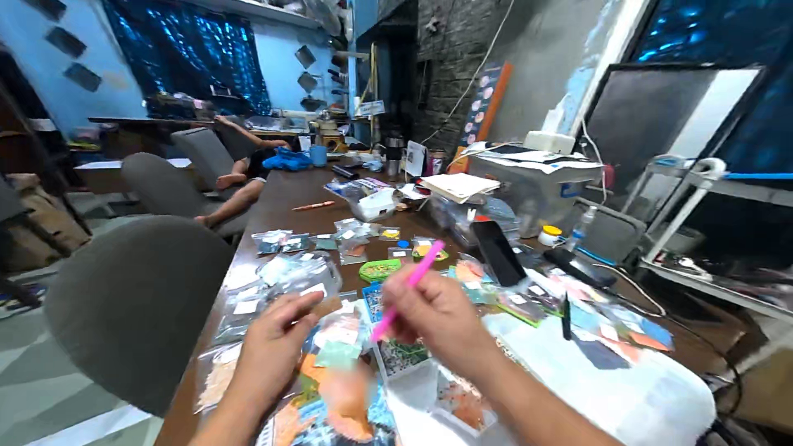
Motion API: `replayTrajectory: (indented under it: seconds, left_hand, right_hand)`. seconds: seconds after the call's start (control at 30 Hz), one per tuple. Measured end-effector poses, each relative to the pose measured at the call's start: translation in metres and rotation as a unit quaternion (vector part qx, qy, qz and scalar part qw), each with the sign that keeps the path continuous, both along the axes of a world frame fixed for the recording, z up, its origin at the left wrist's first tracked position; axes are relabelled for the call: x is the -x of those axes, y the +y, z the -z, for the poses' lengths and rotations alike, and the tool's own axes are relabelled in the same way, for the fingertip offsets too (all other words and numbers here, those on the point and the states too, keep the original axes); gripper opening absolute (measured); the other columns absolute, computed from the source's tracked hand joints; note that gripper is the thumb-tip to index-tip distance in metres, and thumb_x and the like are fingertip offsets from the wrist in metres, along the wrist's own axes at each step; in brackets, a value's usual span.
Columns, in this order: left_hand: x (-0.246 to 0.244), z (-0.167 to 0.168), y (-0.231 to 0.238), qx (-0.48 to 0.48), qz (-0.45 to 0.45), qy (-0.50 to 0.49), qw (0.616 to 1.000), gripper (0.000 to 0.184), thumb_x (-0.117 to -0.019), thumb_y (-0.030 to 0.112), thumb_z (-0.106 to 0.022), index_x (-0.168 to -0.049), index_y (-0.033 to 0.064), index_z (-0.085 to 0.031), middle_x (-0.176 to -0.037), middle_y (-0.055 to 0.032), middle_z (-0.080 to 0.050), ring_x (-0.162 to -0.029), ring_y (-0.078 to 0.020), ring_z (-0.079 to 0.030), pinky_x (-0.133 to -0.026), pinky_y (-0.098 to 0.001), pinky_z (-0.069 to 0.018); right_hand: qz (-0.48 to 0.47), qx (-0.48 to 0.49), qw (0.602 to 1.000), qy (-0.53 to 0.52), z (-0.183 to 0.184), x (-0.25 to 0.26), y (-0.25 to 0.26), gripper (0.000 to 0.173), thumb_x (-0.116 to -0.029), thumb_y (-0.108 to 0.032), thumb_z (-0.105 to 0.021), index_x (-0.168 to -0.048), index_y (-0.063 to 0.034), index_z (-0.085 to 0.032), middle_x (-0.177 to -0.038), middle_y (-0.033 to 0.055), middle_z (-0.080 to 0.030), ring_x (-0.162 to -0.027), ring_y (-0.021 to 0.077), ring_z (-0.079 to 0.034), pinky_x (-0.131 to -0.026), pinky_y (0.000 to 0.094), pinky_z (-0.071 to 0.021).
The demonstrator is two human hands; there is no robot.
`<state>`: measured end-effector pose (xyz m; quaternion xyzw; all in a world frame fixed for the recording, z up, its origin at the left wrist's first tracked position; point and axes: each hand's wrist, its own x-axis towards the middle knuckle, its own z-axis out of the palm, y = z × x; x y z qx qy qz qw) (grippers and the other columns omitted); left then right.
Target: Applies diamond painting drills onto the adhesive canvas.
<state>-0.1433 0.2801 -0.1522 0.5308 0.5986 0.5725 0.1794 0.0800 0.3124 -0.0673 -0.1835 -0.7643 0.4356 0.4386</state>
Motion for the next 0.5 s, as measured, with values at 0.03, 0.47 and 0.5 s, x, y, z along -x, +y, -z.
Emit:
replayTrajectory:
  seconds: [0.03, 0.47, 0.5]
  left_hand:
    - [-0.001, 0.0, 0.0, 0.004, 0.004, 0.003, 1.0, 0.028, -0.0926, 0.004, -0.06, -0.118, 0.0042, -0.072, -0.109, -0.0054, -0.068, -0.086, -0.0092, -0.065, -0.072, -0.0272, -0.0548]
    - [-0.008, 0.002, 0.0, 0.046, 0.075, 0.016, 0.996, 0.032, -0.0888, 0.008, -0.058, -0.117, 0.0036, -0.072, -0.113, -0.0033, -0.069, -0.095, -0.0052, -0.067, -0.082, -0.0221, -0.0567]
    - [-0.009, 0.003, 0.0, 0.044, 0.072, 0.019, 0.996, 0.032, -0.0878, 0.008, -0.058, -0.116, 0.0045, -0.072, -0.113, -0.0024, -0.069, -0.094, -0.0045, -0.067, -0.081, -0.0212, -0.0569]
  right_hand:
    - [0.013, -0.011, 1.0, -0.007, 0.0, -0.02, 0.01, 0.028, -0.108, -0.026, -0.048, -0.098, -0.0053, -0.064, -0.074, -0.0054, -0.063, -0.063, -0.0015, -0.06, -0.059, 0.0169, -0.052]
    - [0.098, -0.016, 0.994, -0.051, 0.083, -0.114, 0.071, 0.04, -0.1096, -0.037, -0.041, -0.085, -0.0118, -0.059, -0.071, -0.0128, -0.058, -0.062, -0.0072, -0.054, -0.059, 0.0127, -0.0472]
    - [0.095, -0.023, 0.994, -0.047, 0.084, -0.113, 0.07, 0.039, -0.1097, -0.036, -0.041, -0.085, -0.0116, -0.06, -0.072, -0.0126, -0.058, -0.062, -0.0074, -0.054, -0.059, 0.0123, -0.0476]
